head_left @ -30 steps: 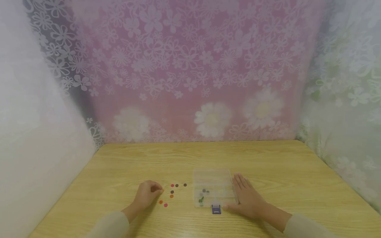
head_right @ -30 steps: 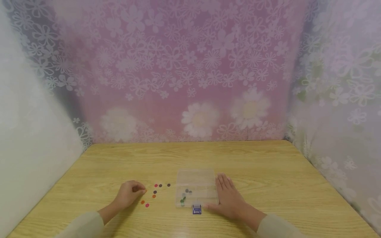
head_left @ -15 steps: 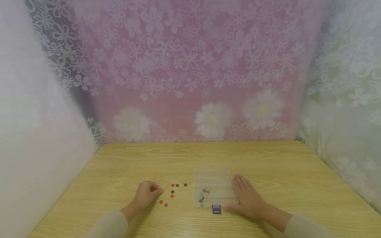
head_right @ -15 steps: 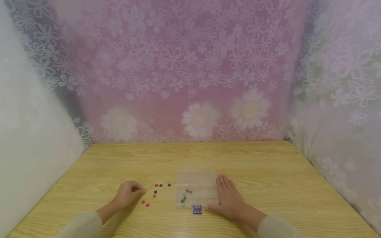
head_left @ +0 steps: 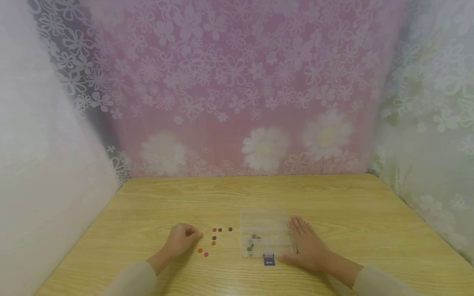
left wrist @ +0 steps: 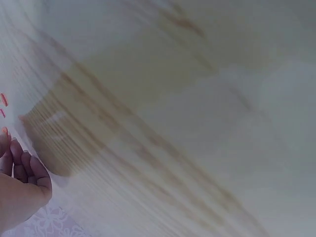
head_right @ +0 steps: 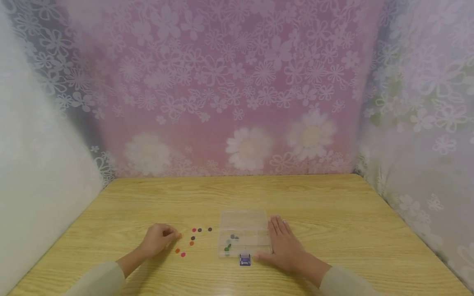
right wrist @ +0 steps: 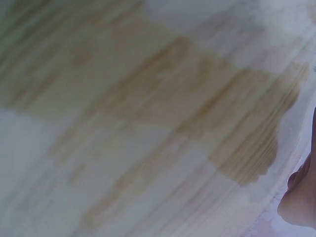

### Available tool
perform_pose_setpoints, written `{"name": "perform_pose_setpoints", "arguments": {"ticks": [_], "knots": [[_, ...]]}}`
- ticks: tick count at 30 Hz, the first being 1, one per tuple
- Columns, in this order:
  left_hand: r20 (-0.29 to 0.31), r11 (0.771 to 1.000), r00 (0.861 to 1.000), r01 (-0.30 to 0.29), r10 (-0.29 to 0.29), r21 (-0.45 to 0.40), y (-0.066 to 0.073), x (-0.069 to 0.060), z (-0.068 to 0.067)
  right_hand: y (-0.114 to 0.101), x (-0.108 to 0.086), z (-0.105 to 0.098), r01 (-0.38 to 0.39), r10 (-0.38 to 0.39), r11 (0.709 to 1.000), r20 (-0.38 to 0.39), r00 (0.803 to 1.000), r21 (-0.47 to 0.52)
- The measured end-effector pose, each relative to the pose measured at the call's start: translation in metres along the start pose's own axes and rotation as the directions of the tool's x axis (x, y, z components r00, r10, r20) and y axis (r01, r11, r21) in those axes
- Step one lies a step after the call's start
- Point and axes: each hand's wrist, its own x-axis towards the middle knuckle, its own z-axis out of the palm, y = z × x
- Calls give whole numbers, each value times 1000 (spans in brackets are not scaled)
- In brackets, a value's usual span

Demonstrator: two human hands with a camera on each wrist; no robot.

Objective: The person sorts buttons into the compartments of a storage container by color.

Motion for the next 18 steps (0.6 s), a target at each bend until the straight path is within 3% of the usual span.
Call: {"name": "perform_pose_setpoints", "arguments": {"ticks": [12,18], "knots": [[40,997,999,-22,25,-73,7,0,6,-2,0,-4,-4,3,1000,28,1000,22],[71,992,993,-87,94,-95,11,-2,10,-1,0,-2,-4,3,1000,21,1000,25]]}}
